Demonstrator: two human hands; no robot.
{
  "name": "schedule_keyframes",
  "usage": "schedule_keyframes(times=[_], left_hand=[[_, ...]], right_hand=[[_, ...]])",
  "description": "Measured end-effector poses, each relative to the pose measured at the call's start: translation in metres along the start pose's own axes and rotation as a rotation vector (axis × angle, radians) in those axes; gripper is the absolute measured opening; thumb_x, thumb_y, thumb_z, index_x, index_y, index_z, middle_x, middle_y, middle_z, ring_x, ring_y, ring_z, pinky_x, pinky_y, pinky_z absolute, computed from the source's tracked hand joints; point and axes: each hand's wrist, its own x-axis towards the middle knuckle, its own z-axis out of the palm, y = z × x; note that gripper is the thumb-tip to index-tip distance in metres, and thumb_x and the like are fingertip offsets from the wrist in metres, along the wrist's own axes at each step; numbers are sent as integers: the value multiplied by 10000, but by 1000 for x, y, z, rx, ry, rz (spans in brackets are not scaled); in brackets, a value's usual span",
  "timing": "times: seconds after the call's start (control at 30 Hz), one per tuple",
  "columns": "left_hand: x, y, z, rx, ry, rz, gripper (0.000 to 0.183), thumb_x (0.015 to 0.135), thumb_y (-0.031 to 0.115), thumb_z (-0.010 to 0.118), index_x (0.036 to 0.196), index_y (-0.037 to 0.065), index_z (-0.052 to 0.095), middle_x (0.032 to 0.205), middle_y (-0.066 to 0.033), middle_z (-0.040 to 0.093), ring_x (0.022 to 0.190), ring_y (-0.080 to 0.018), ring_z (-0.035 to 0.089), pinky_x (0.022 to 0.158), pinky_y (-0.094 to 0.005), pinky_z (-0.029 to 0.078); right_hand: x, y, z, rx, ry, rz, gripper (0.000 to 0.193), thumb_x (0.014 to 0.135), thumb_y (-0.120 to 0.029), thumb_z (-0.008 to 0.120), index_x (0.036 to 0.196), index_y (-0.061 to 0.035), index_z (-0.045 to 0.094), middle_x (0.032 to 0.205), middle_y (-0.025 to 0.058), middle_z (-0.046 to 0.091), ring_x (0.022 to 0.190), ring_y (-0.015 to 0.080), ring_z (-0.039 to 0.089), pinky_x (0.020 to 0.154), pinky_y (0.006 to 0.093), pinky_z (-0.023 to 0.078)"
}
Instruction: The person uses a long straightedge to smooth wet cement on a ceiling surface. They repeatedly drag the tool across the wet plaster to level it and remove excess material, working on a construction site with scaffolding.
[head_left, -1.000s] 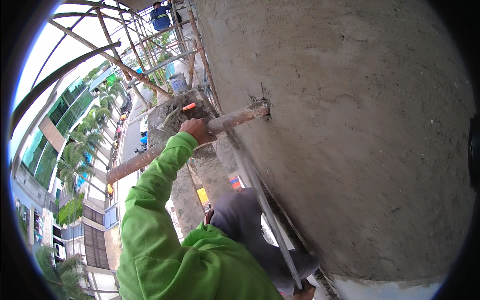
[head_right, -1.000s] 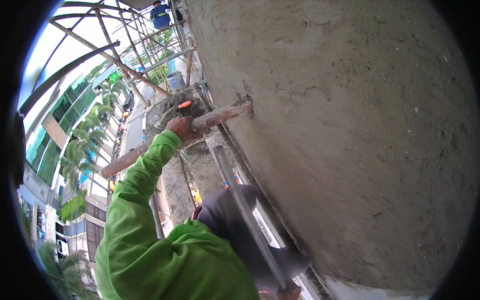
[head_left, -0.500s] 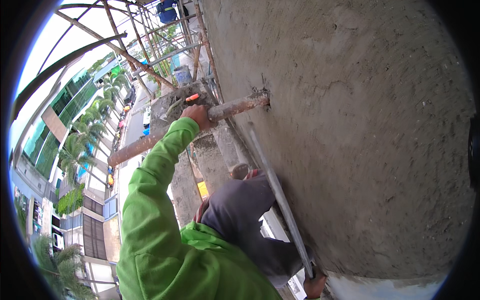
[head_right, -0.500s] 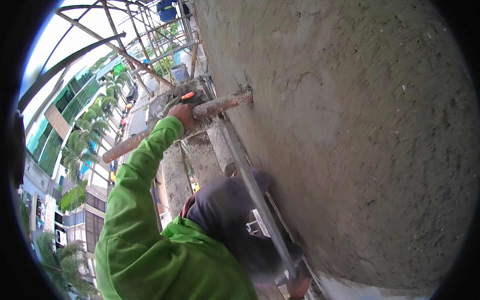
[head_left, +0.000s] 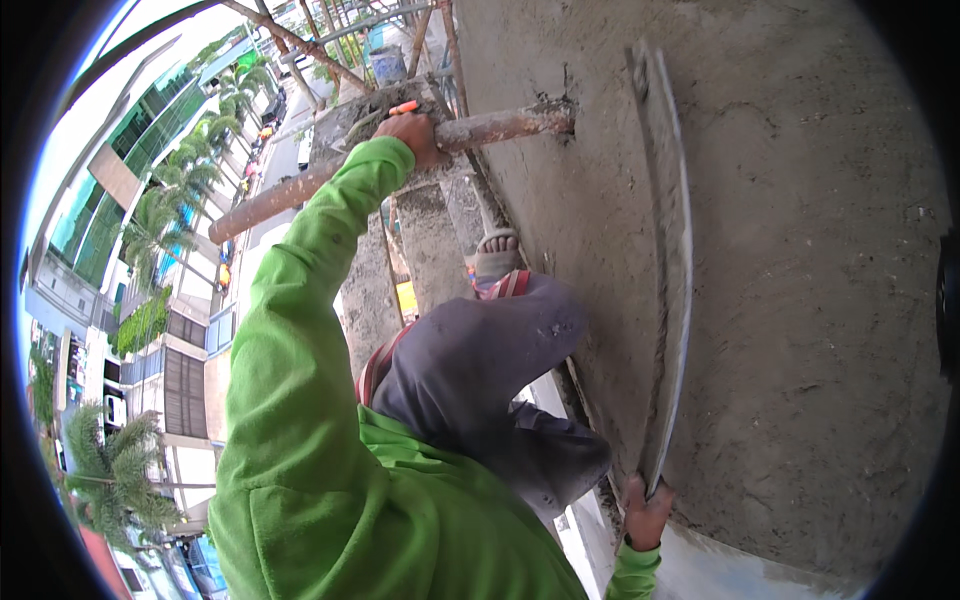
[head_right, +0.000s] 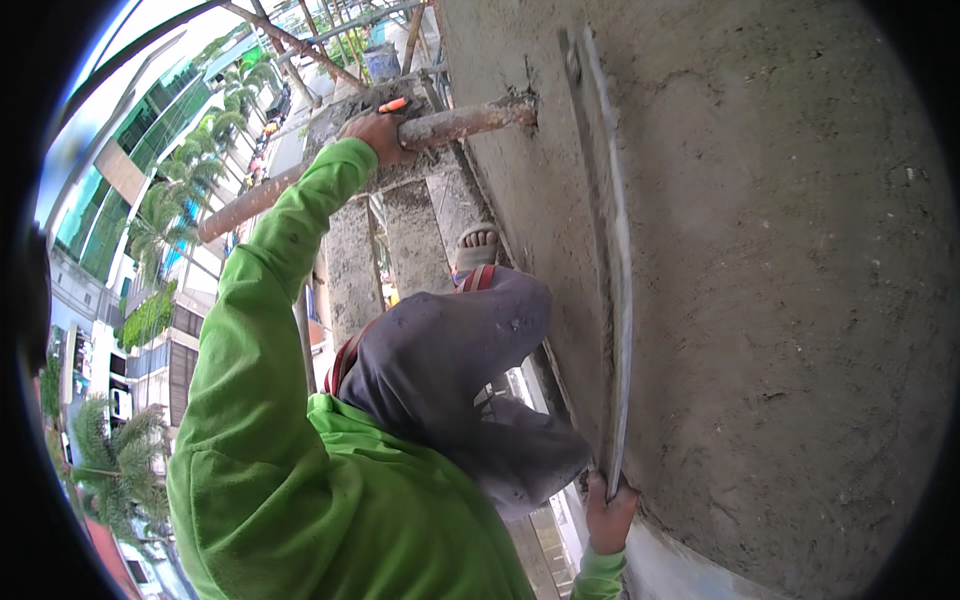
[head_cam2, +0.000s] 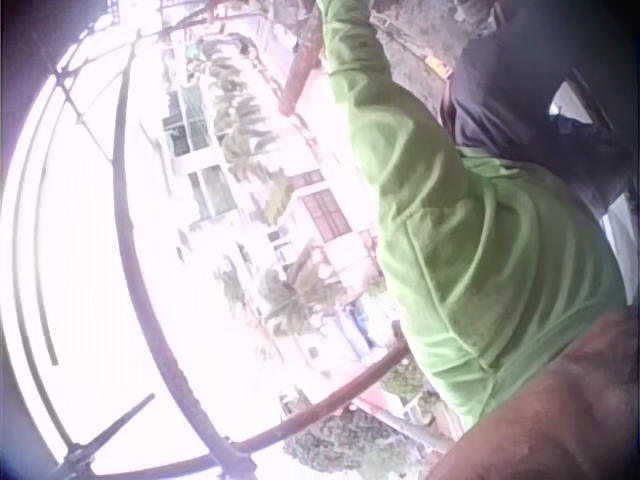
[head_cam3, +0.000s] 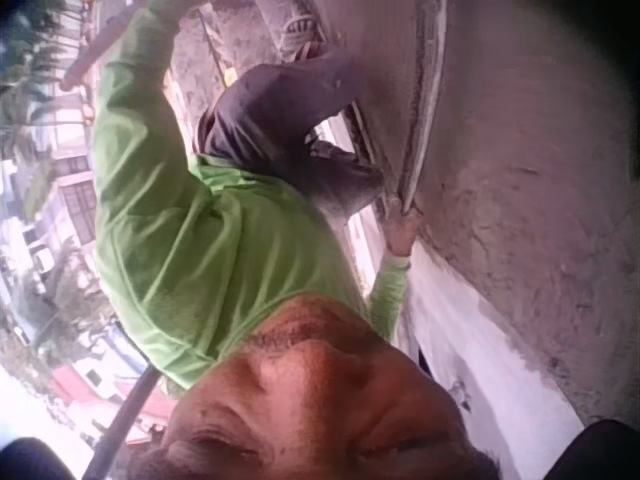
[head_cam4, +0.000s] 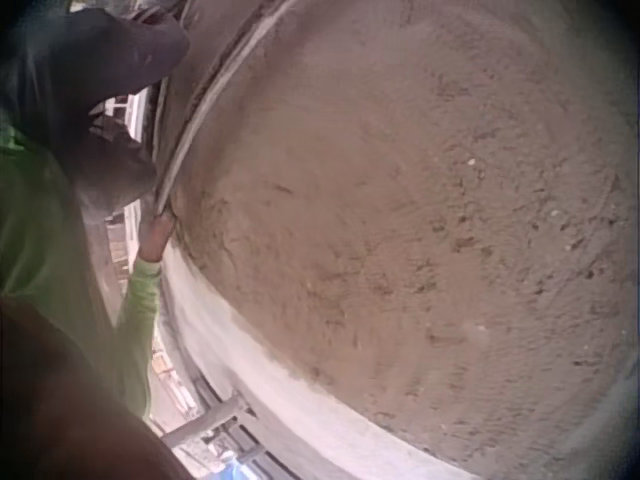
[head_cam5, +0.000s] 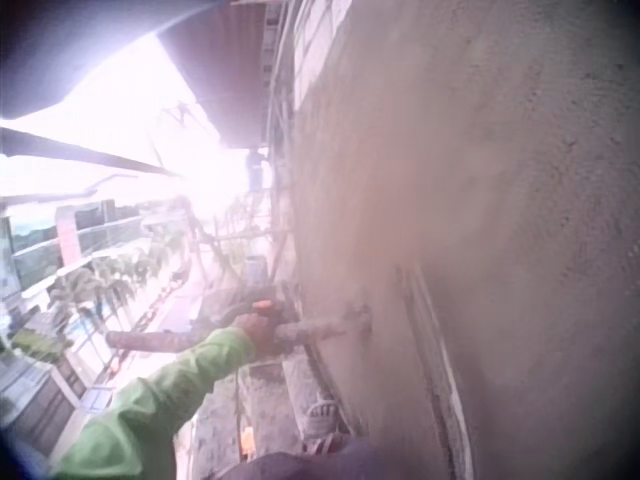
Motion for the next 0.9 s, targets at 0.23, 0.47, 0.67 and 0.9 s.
schedule_keyframes(times=[0.23,0.47,0.67,0.9], left_hand=[[1,2,0,66,-2,-29,498,558,448,647,895,82,625,813,-128,626,794,-269,603,743,-367,477],[9,-4,16,77,-31,-48,746,563,490,658,1198,156,453,833,-145,622,775,-297,601,725,-387,473],[5,-7,9,43,3,-3,526,568,475,655,937,103,604,807,-134,624,751,-286,604,709,-382,475],[13,-14,11,-58,-64,115,505,573,418,698,923,69,595,763,-129,625,673,-266,613,666,-378,482]], right_hand=[[36,-100,-4,335,-157,10,154,817,-90,504,735,40,495,534,30,454,434,77,402,418,213,308],[75,-157,15,353,-217,-71,203,836,-140,464,736,34,498,512,15,422,435,78,382,418,228,304],[113,-184,34,350,-287,-138,210,836,-157,465,738,24,507,535,17,421,444,78,376,425,227,322],[168,-233,90,366,-342,-111,209,835,-161,476,751,27,508,538,17,417,446,79,378,421,227,330]])
